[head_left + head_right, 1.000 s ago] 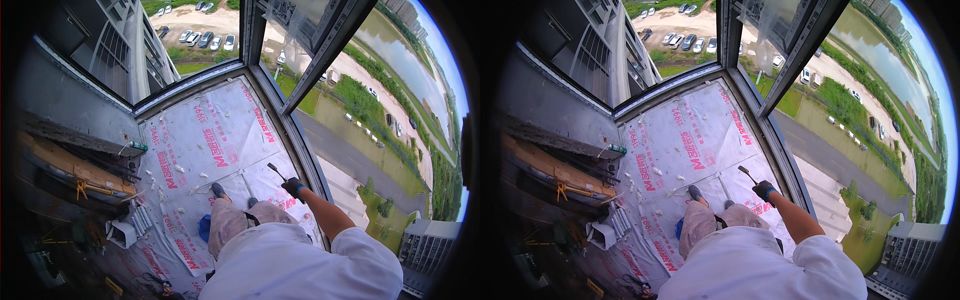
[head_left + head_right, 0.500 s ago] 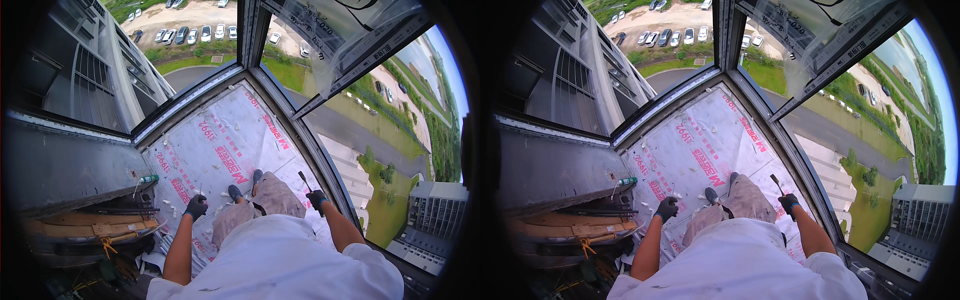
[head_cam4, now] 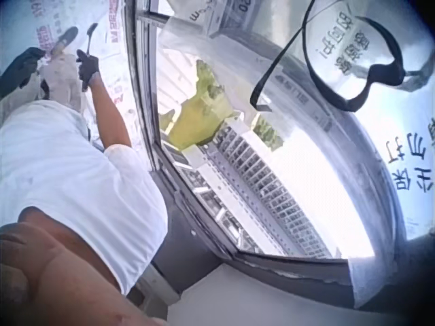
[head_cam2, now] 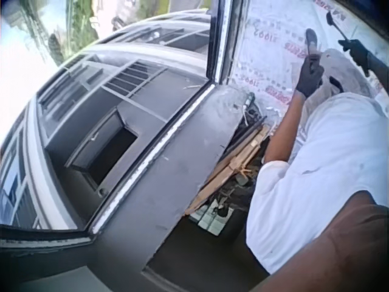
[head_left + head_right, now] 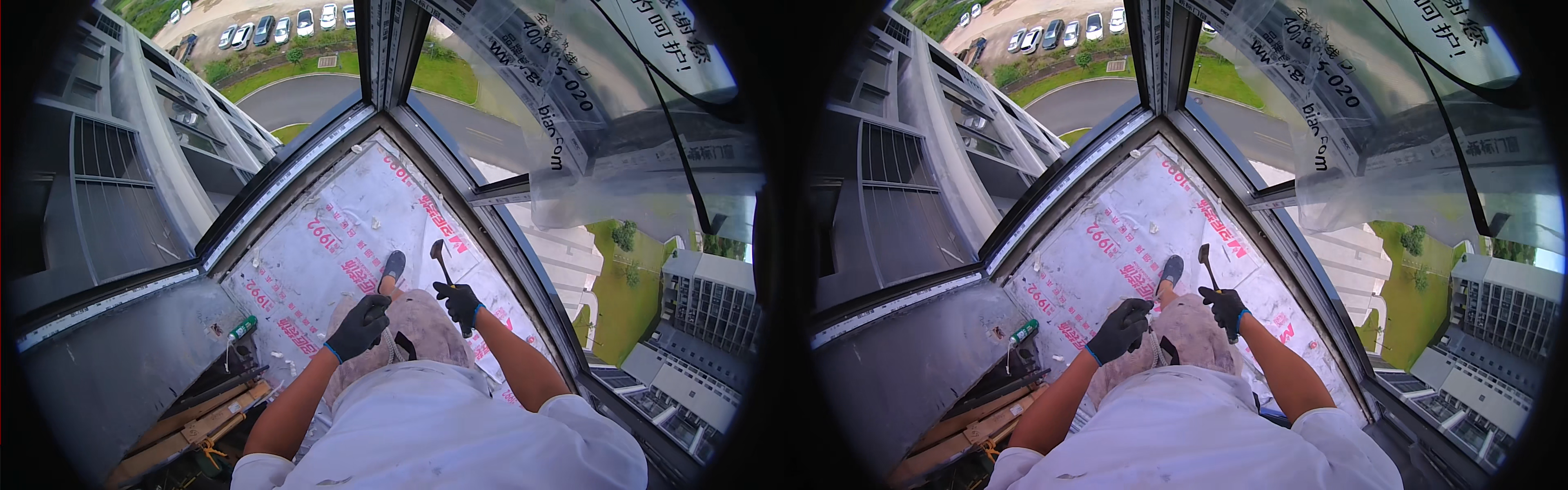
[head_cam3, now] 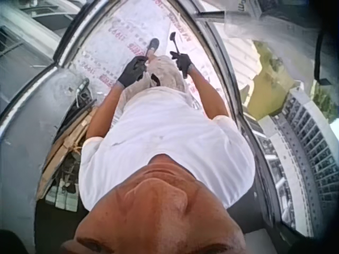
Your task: Using a hammer and a pry tool to adjust and secure a window frame in a construction setting.
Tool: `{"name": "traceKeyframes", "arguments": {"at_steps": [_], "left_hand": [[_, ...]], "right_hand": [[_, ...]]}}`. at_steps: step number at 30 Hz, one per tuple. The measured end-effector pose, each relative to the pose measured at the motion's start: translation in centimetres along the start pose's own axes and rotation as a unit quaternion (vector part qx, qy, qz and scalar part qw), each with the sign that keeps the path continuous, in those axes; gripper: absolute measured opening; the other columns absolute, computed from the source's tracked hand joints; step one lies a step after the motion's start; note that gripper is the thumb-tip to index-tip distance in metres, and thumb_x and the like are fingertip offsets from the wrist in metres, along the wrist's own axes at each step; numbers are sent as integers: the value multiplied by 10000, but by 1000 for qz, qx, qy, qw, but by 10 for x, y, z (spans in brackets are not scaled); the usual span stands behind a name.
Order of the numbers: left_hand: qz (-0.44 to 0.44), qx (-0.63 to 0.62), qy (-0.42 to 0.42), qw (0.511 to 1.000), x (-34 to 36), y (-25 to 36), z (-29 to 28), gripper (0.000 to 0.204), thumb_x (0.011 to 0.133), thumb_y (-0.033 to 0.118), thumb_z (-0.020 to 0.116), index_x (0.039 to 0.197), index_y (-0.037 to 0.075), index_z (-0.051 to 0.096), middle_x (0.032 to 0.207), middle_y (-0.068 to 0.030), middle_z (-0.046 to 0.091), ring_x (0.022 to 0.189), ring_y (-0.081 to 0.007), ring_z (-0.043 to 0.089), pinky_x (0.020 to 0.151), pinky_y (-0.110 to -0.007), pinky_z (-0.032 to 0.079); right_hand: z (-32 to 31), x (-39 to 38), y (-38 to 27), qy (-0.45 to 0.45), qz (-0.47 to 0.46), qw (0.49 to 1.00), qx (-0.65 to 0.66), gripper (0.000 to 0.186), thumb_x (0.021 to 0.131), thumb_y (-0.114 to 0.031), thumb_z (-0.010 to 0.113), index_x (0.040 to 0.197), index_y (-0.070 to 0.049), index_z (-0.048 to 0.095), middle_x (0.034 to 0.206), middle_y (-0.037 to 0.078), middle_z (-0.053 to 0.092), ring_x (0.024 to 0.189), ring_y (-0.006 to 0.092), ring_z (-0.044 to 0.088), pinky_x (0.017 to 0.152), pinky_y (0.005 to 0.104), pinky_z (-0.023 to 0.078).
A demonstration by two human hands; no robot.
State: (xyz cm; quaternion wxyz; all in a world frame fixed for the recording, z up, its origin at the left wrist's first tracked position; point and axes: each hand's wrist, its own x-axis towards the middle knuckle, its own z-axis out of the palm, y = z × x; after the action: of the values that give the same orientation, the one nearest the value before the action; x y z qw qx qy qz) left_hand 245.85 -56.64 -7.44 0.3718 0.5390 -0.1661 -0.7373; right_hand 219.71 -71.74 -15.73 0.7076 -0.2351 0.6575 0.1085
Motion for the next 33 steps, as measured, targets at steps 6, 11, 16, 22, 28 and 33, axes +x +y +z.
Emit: {"name": "traceKeyframes", "arguments": {"at_steps": [6, 11, 16, 22, 28, 33], "left_hand": [[141, 33, 23, 989, 61, 63, -11, 306, 951, 62, 594, 1254, 49, 554, 1088, -39, 639, 879, -95, 629, 699, -273, 519], [127, 123, 83, 981, 131, 119, -48, 95, 928, 68, 633, 1006, 21, 663, 1020, -110, 691, 929, -172, 665, 811, -328, 523], [283, 138, 88, 945, 243, 125, -87, 43, 930, 34, 650, 896, 7, 647, 877, -36, 648, 837, -103, 611, 741, -278, 493], [179, 23, 123, 976, 451, 131, -156, 242, 996, 143, 625, 783, 37, 587, 643, -21, 557, 607, -105, 551, 658, -309, 515], [309, -96, 116, 939, 713, 165, -208, 307, 994, 181, 643, 722, 101, 523, 619, 5, 491, 538, -101, 476, 627, -326, 548], [350, -51, 76, 932, 862, 147, -199, 281, 972, 168, 675, 732, 92, 551, 629, 1, 513, 535, -97, 490, 650, -345, 578]], "right_hand": [[60, 13, -97, -88, -7, 991, 105, 361, 895, -435, 729, 885, -91, 620, 566, -61, 387, 429, 75, 358, 406, 268, 295], [80, 52, -146, -123, 57, 949, 286, 294, 955, -327, 652, 766, -159, 504, 560, -86, 367, 429, 60, 355, 401, 260, 303], [108, 124, -167, -157, 26, 899, 407, 298, 979, -345, 610, 765, -179, 488, 550, -92, 372, 419, 60, 374, 393, 237, 325], [109, 270, -193, -113, 126, 879, 446, 365, 937, -465, 667, 869, -140, 514, 582, -67, 373, 457, 79, 370, 432, 257, 315], [95, 440, -172, 26, 89, 957, 273, 337, 929, -443, 668, 879, -139, 534, 598, -63, 399, 448, 79, 368, 430, 285, 327], [65, 551, -153, 72, 12, 986, 151, 400, 909, -433, 686, 842, -46, 610, 598, 34, 505, 455, 156, 494, 423, 354, 421]]}}
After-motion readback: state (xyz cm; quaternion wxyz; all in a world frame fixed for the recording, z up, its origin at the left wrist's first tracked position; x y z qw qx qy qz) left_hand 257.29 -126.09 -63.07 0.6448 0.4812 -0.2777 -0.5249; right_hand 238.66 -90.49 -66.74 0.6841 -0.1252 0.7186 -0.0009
